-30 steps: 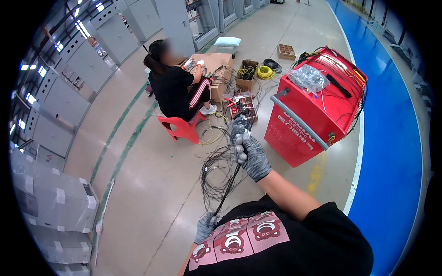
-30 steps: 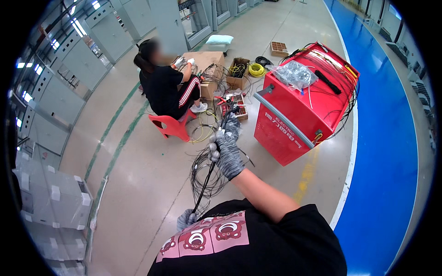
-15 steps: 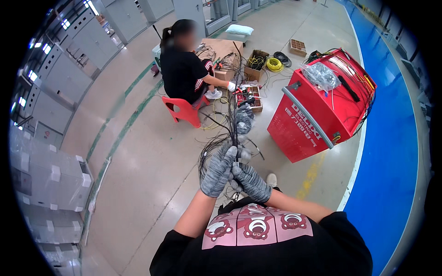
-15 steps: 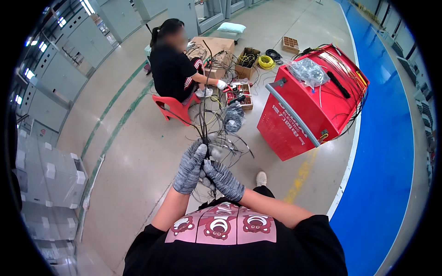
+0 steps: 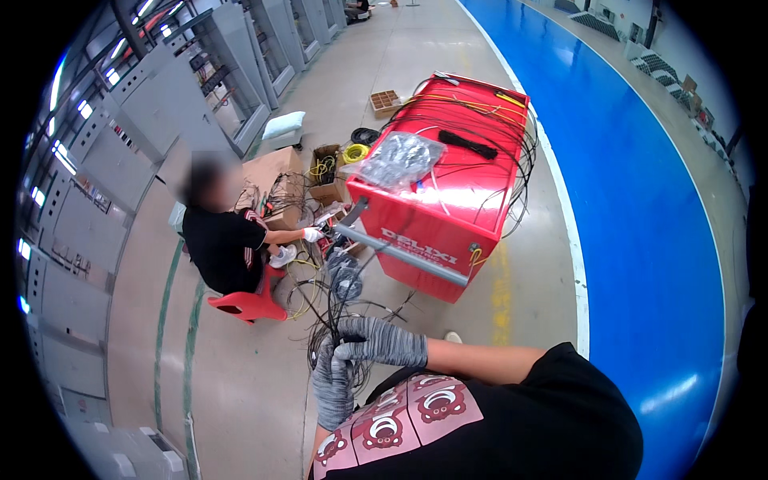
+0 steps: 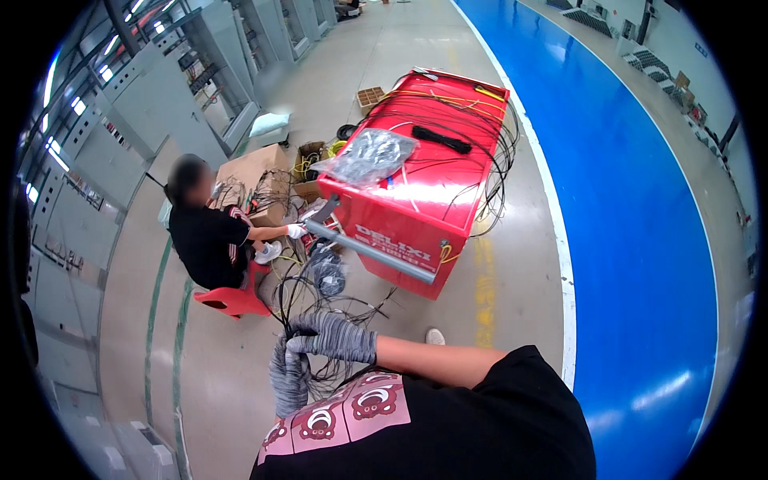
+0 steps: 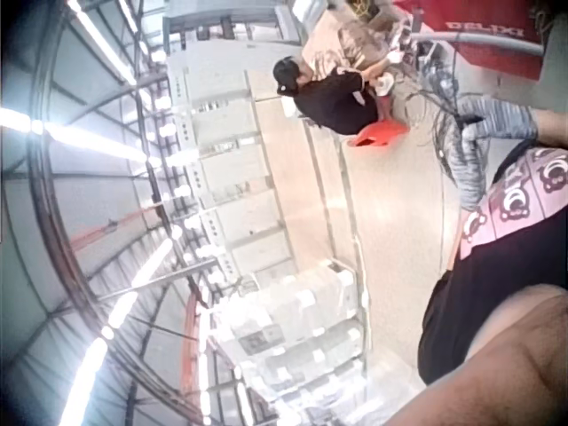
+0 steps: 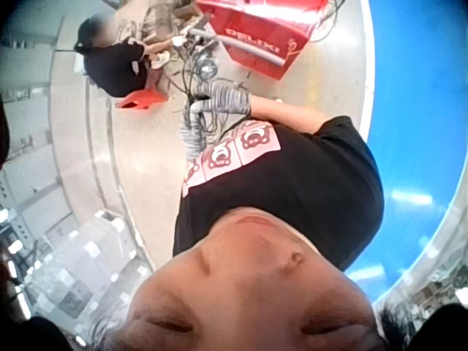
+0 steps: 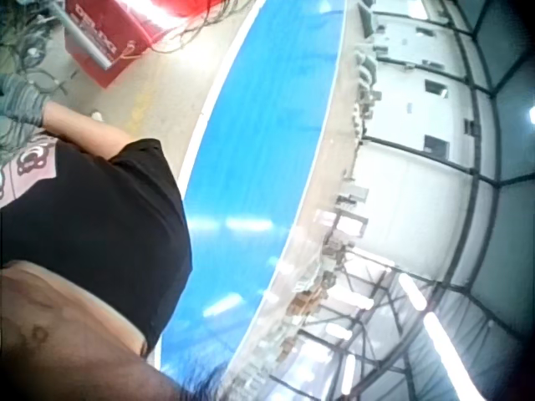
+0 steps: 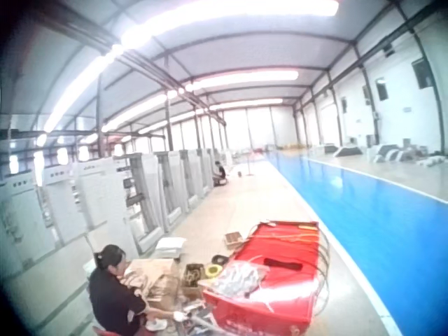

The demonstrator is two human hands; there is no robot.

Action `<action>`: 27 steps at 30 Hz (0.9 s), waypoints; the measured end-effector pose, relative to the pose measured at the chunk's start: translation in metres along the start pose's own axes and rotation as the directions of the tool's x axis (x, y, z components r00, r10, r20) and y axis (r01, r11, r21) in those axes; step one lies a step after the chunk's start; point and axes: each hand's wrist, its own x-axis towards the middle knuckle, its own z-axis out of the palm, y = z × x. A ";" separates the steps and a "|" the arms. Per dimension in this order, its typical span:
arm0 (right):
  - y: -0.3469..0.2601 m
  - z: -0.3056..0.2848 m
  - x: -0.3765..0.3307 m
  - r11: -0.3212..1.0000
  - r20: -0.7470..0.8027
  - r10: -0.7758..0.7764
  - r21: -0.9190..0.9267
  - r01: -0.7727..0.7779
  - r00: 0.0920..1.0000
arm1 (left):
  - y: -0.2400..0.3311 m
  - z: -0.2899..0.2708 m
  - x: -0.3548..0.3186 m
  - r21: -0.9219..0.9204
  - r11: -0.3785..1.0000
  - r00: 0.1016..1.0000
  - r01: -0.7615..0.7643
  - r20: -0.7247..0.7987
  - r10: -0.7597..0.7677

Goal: The person gathers and untangles a bundle of black wires on the floor, then walks to an open electrical cabinet and places the wires inside. The person returns to the floor to continue sorting and handling additional wires.

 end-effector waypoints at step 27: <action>0.046 -0.433 0.047 0.030 -0.331 -0.265 -0.942 -0.336 0.905 | 0.015 0.155 0.071 -0.463 0.849 0.947 0.256 -0.057 -0.316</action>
